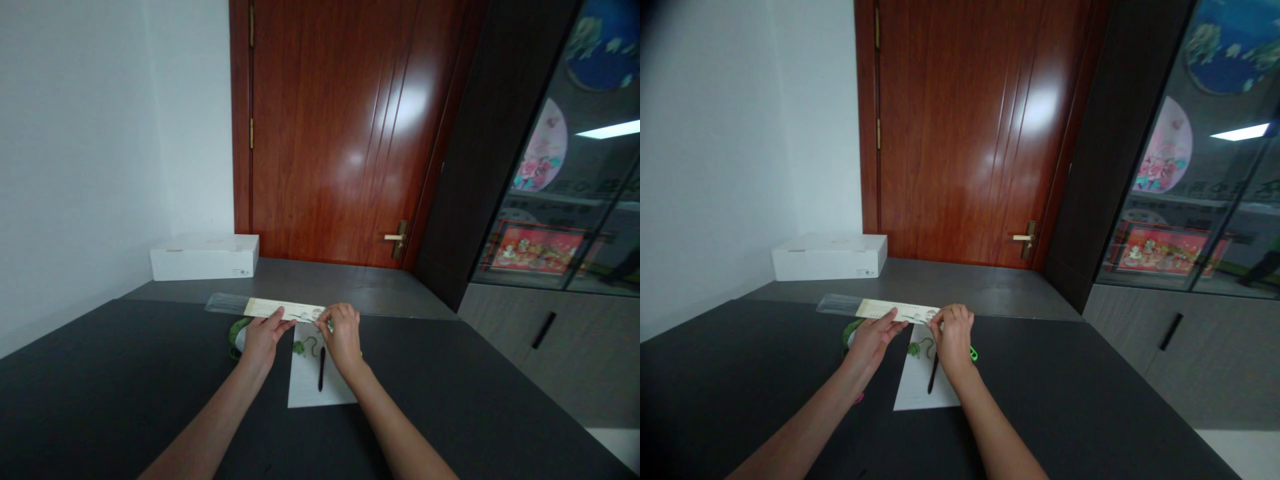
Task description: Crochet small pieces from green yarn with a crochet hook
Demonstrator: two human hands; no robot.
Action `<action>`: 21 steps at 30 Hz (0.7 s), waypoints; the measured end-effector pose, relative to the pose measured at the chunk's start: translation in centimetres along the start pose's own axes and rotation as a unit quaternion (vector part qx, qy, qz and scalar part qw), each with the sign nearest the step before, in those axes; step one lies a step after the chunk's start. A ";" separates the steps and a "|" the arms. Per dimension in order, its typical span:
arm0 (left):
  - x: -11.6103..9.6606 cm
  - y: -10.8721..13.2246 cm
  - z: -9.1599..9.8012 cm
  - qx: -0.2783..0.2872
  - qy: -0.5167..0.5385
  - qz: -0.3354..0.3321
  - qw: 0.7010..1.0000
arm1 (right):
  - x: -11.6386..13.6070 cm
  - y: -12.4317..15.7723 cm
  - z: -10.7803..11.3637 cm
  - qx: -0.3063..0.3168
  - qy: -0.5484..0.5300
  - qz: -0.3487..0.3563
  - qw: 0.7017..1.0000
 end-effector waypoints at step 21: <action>1.4 -0.5 0.5 0.004 -0.036 0.063 0.997 | 4.2 0.7 0.3 0.041 -0.110 0.150 0.982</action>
Point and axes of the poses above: each hand's wrist, its own y-axis away from the middle knuckle, its own z-axis out of the back of the hand, x = y × z, the point moved 9 cm from there along -y, towards the middle knuckle, and after that the axes turned 4 degrees about y, right-handed, at the moved point
